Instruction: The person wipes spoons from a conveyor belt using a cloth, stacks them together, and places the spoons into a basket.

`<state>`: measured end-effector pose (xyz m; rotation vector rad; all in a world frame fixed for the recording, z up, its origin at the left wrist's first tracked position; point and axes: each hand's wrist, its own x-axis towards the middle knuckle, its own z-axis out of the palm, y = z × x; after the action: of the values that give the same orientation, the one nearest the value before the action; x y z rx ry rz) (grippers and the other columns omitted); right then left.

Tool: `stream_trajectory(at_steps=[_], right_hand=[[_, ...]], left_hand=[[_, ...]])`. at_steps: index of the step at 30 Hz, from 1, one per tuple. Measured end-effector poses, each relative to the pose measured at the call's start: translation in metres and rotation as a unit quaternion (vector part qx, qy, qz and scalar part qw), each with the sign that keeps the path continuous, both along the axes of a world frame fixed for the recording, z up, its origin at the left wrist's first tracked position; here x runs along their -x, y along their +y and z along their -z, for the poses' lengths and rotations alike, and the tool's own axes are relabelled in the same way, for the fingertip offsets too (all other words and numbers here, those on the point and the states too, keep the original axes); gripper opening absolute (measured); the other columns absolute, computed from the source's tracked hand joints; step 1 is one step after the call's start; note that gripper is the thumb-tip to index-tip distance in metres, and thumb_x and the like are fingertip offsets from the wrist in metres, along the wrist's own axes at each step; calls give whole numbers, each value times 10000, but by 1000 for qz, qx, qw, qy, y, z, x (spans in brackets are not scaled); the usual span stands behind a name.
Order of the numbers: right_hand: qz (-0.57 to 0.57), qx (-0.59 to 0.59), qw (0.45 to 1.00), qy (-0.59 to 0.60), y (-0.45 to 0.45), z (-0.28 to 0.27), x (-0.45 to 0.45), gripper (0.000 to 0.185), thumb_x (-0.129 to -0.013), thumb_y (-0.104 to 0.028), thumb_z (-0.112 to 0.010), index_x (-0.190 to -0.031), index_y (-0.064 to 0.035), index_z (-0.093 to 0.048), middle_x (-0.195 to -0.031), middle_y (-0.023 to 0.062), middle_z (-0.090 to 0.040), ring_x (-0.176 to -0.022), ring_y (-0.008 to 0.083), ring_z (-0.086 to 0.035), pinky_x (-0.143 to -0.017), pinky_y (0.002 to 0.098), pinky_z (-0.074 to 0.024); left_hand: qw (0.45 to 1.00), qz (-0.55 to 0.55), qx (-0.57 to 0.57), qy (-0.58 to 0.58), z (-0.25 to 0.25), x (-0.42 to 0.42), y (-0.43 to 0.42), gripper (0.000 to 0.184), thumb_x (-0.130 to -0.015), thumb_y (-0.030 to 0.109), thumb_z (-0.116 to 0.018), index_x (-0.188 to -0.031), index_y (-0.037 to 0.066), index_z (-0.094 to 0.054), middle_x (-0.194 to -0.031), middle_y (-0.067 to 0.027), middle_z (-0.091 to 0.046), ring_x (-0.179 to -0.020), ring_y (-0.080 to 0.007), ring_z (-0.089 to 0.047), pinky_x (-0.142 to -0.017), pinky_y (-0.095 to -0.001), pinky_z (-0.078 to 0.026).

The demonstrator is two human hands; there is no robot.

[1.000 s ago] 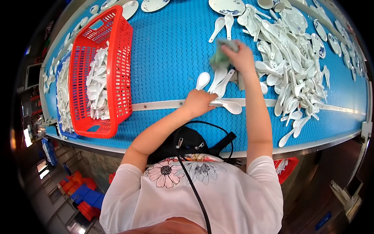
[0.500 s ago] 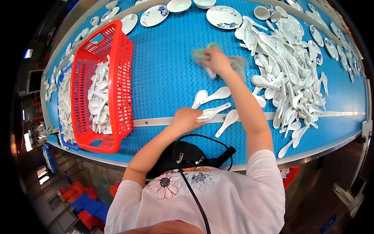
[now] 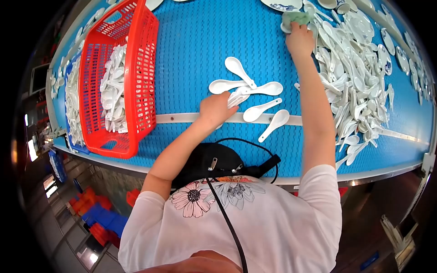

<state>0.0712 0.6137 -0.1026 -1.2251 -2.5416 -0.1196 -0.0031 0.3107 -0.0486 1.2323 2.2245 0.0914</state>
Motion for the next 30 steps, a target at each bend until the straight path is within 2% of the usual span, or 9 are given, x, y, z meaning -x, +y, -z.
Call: stream_trajectory(at_steps=[5,7,9,12,16,19,27,29,30], right_hand=[[-79,110,987,86,-98,-16,-11,397,-614,-250,-713,-956,-103,-572,-911,105,-580,-844,311,-534,-677,383,-469],[-102,190,968,124,-120,-21,-20,451,-587,-274,-740,-956,-82,-568,-900,111,-582,-832,296,-545,-675,365,-468],[-122,272,941,158,-140,-29,-32,506,-559,-299,-768,-957,-62,-563,-888,117,-584,-819,282,-555,-673,348,-467],[-4,453,819,353,-141,-43,-64,518,-618,-306,-767,-988,-30,-533,-919,81,-583,-801,186,-570,-703,283,-464],[-101,593,523,605,-142,-79,-133,485,-762,-278,-654,-1125,-19,-462,-1047,104,-554,-938,208,-556,-795,325,-475],[-75,564,581,582,-147,-103,-210,747,-662,-440,-706,-1183,10,-418,-1085,124,-539,-1006,233,-527,-868,352,-423],[90,585,785,184,-183,-105,-288,373,-726,-255,-669,-1003,-65,-509,-960,42,-554,-880,147,-535,-770,272,-421],[87,192,975,-66,-205,-99,-267,396,-710,-228,-664,-1049,-80,-521,-1054,107,-542,-964,251,-528,-806,325,-423],[139,162,976,-41,-206,-95,-255,427,-693,-219,-666,-1083,-114,-528,-1153,150,-485,-1057,325,-466,-858,371,-400]], left_hand=[[998,-36,-24,-46,-5,13,-19,208,-677,213,-617,-762,25,-588,-675,-112,-605,-636,-230,-606,-567,-333,-471],[904,-177,-20,-388,2,27,-32,271,-696,223,-600,-874,19,-620,-744,-103,-616,-664,-189,-592,-600,-300,-463],[869,-208,-16,-449,-1,29,-44,283,-716,214,-588,-899,2,-625,-798,-93,-614,-681,-150,-573,-620,-270,-457],[802,-264,-46,-534,-23,29,-51,296,-738,194,-573,-937,-24,-597,-828,-89,-612,-698,-145,-577,-634,-263,-459],[830,-273,-108,-475,-52,36,-75,287,-722,221,-595,-897,-6,-605,-797,-87,-609,-672,-143,-575,-602,-271,-458],[817,-313,-222,-431,-110,62,-111,280,-745,165,-634,-971,12,-570,-811,-43,-599,-689,-116,-576,-606,-271,-473],[826,-420,-348,-140,-170,205,-188,346,-752,193,-590,-1016,-28,-558,-839,-81,-602,-745,-156,-585,-648,-269,-442],[914,-332,-222,76,-145,256,-205,488,-726,248,-620,-1098,-45,-501,-959,-155,-586,-867,-241,-581,-740,-321,-448],[888,-248,-225,316,-118,276,-212,649,-693,312,-658,-1182,-41,-420,-1132,-216,-498,-1045,-302,-498,-860,-362,-407]])
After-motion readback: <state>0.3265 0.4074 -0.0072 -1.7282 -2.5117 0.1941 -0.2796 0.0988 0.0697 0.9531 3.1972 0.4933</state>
